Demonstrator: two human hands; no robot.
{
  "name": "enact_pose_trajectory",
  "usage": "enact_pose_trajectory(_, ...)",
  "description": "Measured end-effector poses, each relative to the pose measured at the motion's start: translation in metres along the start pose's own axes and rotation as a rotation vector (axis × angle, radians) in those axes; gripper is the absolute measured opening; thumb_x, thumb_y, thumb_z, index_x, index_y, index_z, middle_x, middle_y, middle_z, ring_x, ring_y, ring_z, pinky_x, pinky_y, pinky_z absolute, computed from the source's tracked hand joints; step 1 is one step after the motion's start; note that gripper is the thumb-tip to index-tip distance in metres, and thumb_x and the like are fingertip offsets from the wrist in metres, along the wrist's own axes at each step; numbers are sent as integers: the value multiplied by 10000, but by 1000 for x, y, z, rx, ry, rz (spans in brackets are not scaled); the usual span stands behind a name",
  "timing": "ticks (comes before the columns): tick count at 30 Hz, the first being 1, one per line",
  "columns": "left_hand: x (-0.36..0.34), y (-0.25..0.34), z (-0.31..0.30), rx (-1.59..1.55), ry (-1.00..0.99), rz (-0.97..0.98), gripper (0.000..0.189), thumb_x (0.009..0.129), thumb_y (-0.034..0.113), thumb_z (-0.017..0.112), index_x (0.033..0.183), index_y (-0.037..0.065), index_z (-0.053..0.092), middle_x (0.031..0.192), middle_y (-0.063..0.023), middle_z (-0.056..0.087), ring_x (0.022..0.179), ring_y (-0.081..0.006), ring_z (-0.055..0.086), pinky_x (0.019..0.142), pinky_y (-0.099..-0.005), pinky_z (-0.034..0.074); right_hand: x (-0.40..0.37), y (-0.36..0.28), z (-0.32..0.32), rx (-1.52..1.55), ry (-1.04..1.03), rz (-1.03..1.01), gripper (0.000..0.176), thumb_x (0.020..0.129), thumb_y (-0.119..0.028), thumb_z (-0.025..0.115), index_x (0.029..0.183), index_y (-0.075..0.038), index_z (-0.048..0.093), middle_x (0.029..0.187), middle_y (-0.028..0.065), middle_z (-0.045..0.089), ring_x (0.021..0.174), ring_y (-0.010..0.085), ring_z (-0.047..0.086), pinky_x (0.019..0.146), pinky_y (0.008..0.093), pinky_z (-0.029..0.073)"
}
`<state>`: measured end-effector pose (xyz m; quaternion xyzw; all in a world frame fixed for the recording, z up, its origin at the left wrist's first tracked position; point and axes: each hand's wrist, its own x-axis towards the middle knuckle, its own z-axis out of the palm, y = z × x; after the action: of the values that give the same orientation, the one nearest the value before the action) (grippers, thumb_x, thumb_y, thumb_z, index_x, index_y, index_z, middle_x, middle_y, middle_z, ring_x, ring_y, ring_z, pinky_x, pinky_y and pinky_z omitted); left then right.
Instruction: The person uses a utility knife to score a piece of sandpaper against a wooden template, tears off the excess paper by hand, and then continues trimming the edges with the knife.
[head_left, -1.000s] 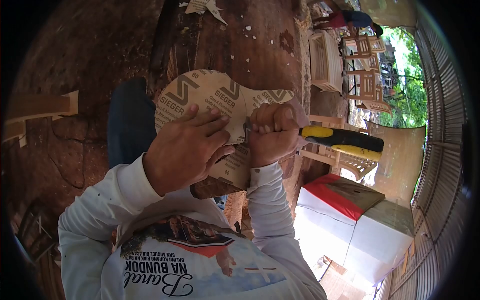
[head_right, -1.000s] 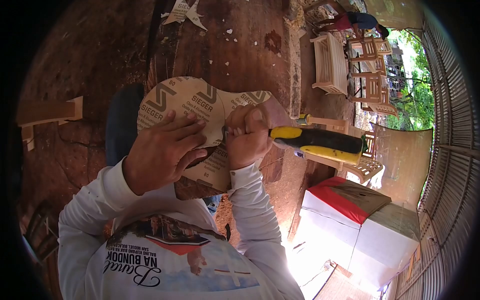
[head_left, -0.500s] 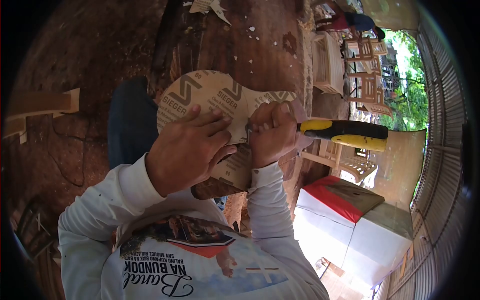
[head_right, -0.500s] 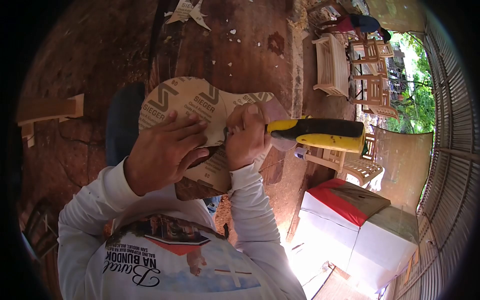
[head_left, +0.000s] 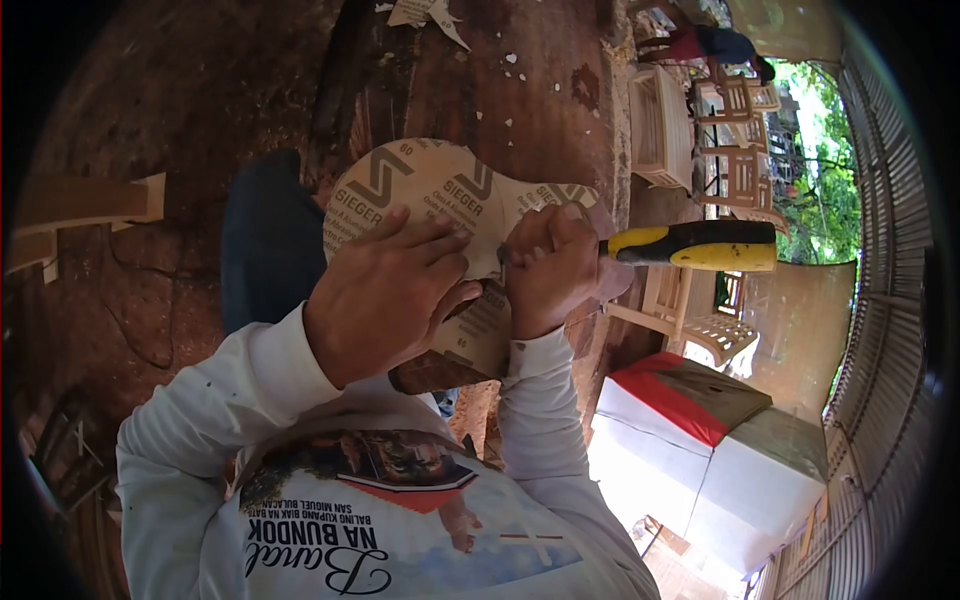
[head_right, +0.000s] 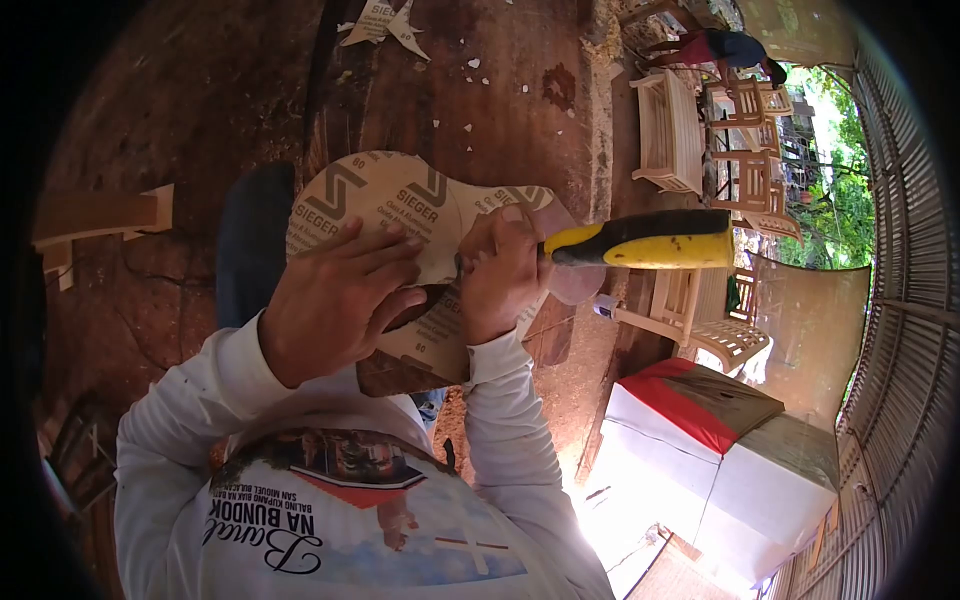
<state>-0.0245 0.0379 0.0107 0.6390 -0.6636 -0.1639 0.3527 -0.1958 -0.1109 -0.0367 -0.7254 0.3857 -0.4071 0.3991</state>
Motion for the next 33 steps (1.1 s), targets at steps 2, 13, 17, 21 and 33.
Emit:
enact_pose_trajectory(2,0,0,0,-5,3,-5,278,996,270,723,1113,19,747,1307,-149,742,1316,-321,660,1146,-526,495,-4,-1,5,-408,84,-218,99,888,27,614,915,-14,529,749,73,586,663,250,576,695,394,449)
enact_pose_trajectory(13,2,-1,-1,-34,-4,-33,296,1002,269,714,1146,12,742,1298,-147,745,1305,-323,665,1137,-530,499,-10,17,-5,-40,166,162,269,751,34,659,1019,10,652,843,93,666,859,337,667,898,458,457)
enact_pose_trajectory(17,1,-1,0,-29,7,-38,278,999,268,716,1120,19,742,1303,-144,743,1304,-322,665,1132,-529,503,-8,17,-14,137,56,314,238,772,0,660,1008,11,639,848,101,667,880,321,680,903,456,456)
enact_pose_trajectory(21,1,-3,1,-30,24,-24,258,990,268,725,1092,31,738,1311,-143,738,1302,-323,666,1132,-527,503,-1,1,-26,94,-197,176,92,854,-42,627,885,-8,547,776,80,621,749,253,635,767,375,467)
enact_pose_trajectory(33,5,-17,-5,-26,-53,151,261,962,296,756,1106,79,737,1298,-136,740,1301,-318,666,1198,-571,426,19,-59,1,835,141,288,385,964,-231,523,658,-175,297,545,-7,276,498,134,244,473,320,254)
